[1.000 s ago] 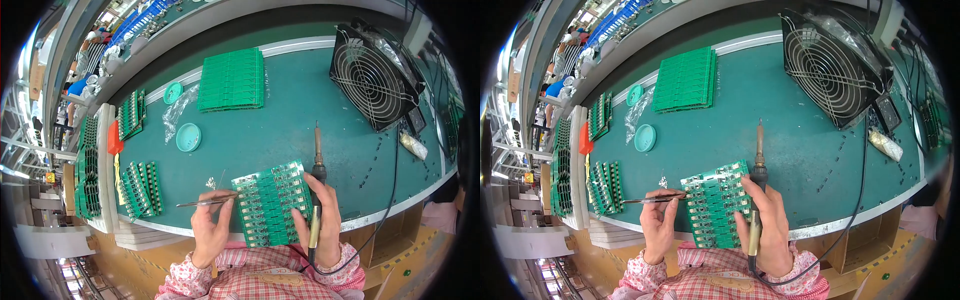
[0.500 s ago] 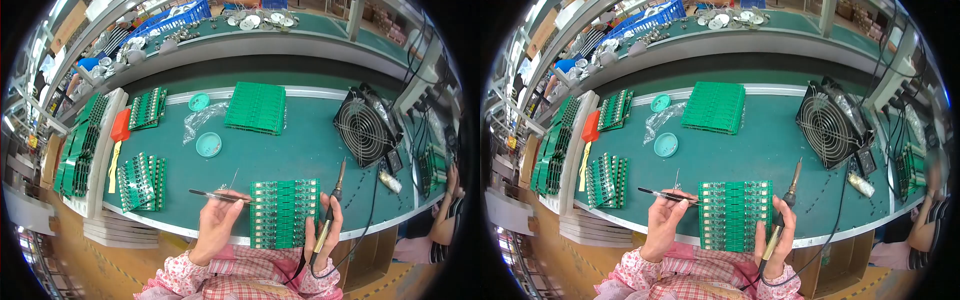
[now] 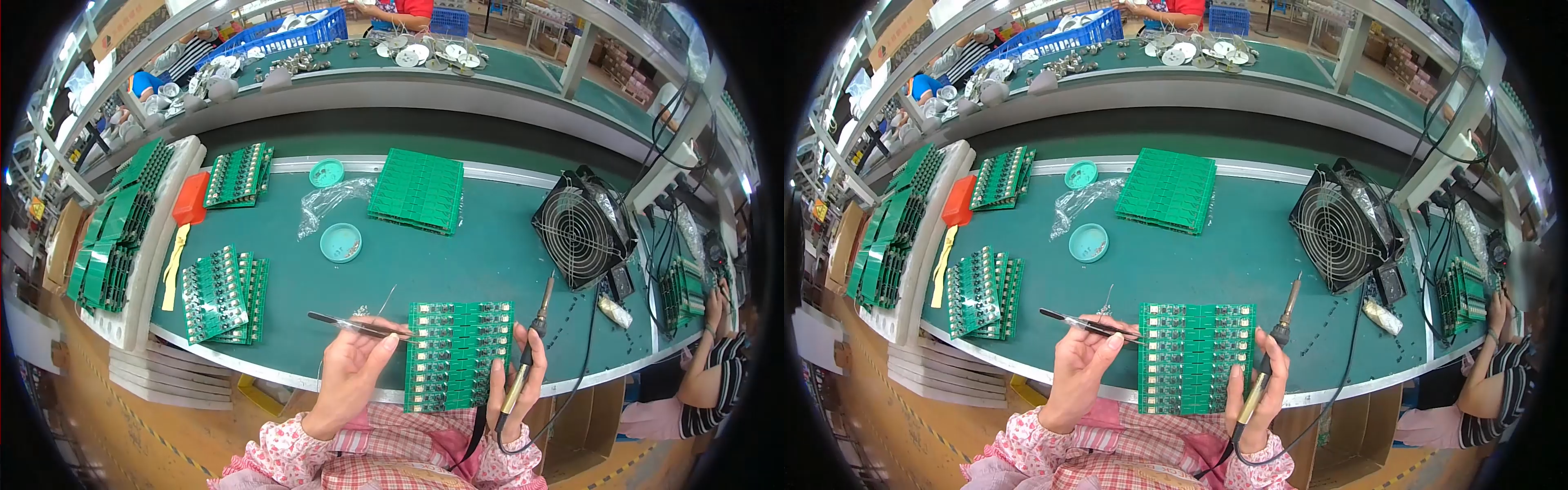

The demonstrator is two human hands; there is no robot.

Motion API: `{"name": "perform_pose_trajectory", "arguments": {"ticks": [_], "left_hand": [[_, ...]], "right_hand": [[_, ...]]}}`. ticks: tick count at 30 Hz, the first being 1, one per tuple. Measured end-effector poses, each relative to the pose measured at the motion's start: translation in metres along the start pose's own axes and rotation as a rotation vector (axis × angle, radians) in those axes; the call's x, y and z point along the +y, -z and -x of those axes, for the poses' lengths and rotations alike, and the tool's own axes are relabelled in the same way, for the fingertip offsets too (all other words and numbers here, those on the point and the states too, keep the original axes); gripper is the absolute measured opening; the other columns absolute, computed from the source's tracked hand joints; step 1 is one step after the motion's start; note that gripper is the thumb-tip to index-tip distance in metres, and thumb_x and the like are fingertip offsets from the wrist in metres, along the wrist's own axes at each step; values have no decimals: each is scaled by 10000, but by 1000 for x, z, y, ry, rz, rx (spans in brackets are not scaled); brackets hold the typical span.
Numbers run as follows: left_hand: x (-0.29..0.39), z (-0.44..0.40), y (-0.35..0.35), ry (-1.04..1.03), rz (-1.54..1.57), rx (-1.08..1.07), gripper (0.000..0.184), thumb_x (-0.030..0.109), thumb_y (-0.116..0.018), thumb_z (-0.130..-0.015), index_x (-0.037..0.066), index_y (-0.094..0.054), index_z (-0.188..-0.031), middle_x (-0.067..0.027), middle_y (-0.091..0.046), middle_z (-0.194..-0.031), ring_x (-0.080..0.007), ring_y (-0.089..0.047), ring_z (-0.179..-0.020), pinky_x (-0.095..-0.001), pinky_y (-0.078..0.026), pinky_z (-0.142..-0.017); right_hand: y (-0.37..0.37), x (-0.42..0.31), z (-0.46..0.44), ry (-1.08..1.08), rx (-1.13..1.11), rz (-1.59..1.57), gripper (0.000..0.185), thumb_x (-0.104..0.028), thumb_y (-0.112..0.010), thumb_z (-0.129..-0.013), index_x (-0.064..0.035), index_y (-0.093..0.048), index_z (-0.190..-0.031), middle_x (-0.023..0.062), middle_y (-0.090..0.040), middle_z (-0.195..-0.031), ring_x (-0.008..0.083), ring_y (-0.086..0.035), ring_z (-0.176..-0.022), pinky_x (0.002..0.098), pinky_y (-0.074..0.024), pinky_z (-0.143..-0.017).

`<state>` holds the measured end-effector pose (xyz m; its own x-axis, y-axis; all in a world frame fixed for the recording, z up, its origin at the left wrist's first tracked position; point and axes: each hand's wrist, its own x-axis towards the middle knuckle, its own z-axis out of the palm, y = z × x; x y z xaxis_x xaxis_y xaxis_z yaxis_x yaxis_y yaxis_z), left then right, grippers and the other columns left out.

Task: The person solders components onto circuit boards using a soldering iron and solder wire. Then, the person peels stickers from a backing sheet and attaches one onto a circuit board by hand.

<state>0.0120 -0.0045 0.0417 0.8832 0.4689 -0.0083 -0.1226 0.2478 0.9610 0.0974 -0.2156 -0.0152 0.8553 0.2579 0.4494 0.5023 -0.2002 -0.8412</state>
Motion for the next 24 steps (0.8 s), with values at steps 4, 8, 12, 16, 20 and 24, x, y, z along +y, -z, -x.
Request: {"name": "perform_pose_trajectory", "arguments": {"ticks": [4,8,12,16,20,24], "left_hand": [[0,0,0,-8,12,-4,195,-15,-555,-1010,-58,-549,-1200,-161,-658,-1195,-194,-635,-1138,-341,-496,-1035],[1,-1,0,13,6,-5,196,-13,-557,-1010,-61,-548,-1200,-161,-657,-1196,-194,-634,-1142,-341,-495,-1038],[0,-1,0,17,6,-2,197,-7,-558,-1012,-61,-548,-1201,-163,-657,-1196,-196,-633,-1148,-341,-494,-1042],[-2,-2,-1,5,-18,13,180,16,-572,-1009,-46,-550,-1176,-184,-667,-1183,-228,-646,-1131,-382,-501,-1038],[-3,-2,-1,25,-21,21,179,15,-573,-1008,-45,-550,-1175,-182,-669,-1176,-225,-647,-1124,-379,-504,-1030],[-4,-6,0,31,-20,3,174,31,-577,-1009,-33,-557,-1170,-173,-675,-1168,-211,-650,-1099,-353,-525,-970]], "right_hand": [[-1,3,0,46,13,3,605,77,-525,-947,21,-304,-1508,214,-465,-1448,298,-476,-1371,349,-526,-1018],[-2,0,0,49,30,-35,604,81,-533,-937,22,-317,-1499,212,-479,-1435,298,-482,-1365,340,-535,-992],[-3,-2,-1,108,76,51,583,69,-592,-905,50,-367,-1442,251,-530,-1369,344,-544,-1240,382,-530,-959],[-3,-3,-3,217,95,141,557,75,-608,-893,46,-393,-1405,268,-556,-1350,362,-556,-1194,418,-520,-970],[-2,-2,-2,257,93,187,539,81,-620,-880,39,-413,-1375,271,-567,-1333,382,-557,-1189,458,-496,-998],[-1,4,2,220,51,109,609,85,-577,-907,24,-339,-1464,243,-516,-1411,336,-500,-1314,395,-499,-1007]]}}
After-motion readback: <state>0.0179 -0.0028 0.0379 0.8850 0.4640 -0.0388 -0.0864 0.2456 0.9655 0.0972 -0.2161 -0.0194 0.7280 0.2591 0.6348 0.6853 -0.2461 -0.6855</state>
